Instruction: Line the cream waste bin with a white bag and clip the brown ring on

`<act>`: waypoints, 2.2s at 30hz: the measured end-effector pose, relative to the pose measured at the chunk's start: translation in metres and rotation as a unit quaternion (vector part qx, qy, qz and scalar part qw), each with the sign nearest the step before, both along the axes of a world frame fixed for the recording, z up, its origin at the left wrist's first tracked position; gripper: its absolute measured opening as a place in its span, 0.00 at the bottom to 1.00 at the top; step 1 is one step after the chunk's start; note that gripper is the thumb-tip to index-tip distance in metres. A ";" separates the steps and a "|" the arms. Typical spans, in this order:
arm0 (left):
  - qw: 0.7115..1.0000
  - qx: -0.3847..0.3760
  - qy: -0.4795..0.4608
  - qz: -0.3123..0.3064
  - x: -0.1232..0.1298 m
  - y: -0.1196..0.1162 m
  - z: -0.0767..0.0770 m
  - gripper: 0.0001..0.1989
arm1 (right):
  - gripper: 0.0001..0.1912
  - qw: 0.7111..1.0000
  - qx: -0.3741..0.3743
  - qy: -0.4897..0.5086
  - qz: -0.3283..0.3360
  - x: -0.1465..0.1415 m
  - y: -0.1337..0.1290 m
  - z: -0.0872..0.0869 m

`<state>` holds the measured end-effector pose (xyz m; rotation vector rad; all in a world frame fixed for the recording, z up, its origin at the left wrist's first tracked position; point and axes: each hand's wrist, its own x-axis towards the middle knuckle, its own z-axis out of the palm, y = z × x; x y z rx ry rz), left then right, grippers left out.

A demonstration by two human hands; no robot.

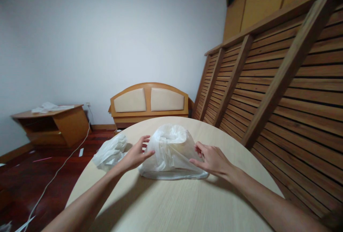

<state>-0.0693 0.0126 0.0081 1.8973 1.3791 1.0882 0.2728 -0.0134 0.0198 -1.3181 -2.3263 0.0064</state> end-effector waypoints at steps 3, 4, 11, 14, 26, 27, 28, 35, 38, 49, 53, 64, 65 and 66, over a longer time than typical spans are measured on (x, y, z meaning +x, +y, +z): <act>1.000 0.005 -0.027 -0.008 0.015 0.008 0.007 0.29 | 0.20 1.000 0.007 0.026 -0.009 -0.023 -0.002 0.003; 0.999 0.003 -0.037 -0.014 0.017 0.008 0.009 0.27 | 0.16 1.000 0.012 0.021 -0.010 -0.029 -0.003 0.003; 0.994 0.003 -0.106 0.031 -0.004 0.012 0.010 0.22 | 0.12 0.992 0.123 0.023 0.001 -0.019 0.005 -0.005; 0.985 0.032 -0.091 0.140 -0.023 0.021 0.006 0.17 | 0.10 0.989 0.146 0.012 0.011 0.002 0.013 -0.001; 0.998 0.048 -0.022 -0.024 0.014 0.042 0.045 0.26 | 0.17 0.974 -0.032 0.221 -0.032 -0.017 0.054 0.029; 0.998 0.044 -0.018 -0.034 0.019 0.046 0.047 0.26 | 0.18 0.962 -0.060 0.265 -0.037 -0.022 0.063 0.027; 0.998 0.043 -0.018 -0.036 0.024 0.051 0.047 0.24 | 0.17 0.948 -0.089 0.303 -0.041 -0.026 0.072 0.025; 0.996 0.072 -0.059 -0.001 0.034 0.095 0.048 0.18 | 0.12 0.909 -0.170 0.379 -0.021 -0.032 0.115 0.014; 0.994 0.076 -0.080 0.018 0.037 0.119 0.049 0.18 | 0.11 0.903 -0.170 0.392 -0.046 -0.030 0.126 0.012; 0.997 0.018 -0.076 0.019 0.044 0.141 0.008 0.13 | 0.06 0.899 -0.197 0.382 -0.082 -0.017 0.127 -0.007; 0.993 0.059 -0.072 0.072 0.036 0.120 0.001 0.18 | 0.15 0.903 -0.169 0.390 -0.062 -0.014 0.112 -0.001; 0.988 0.060 0.134 -0.043 0.018 0.032 -0.034 0.25 | 0.22 0.969 0.138 0.179 0.097 -0.040 0.038 0.019; 0.986 0.047 0.144 -0.073 0.018 0.028 -0.037 0.28 | 0.20 0.971 0.144 0.159 0.110 -0.045 0.034 0.022; 0.983 0.044 0.149 -0.097 0.019 0.024 -0.038 0.30 | 0.19 0.971 0.147 0.142 0.121 -0.049 0.031 0.023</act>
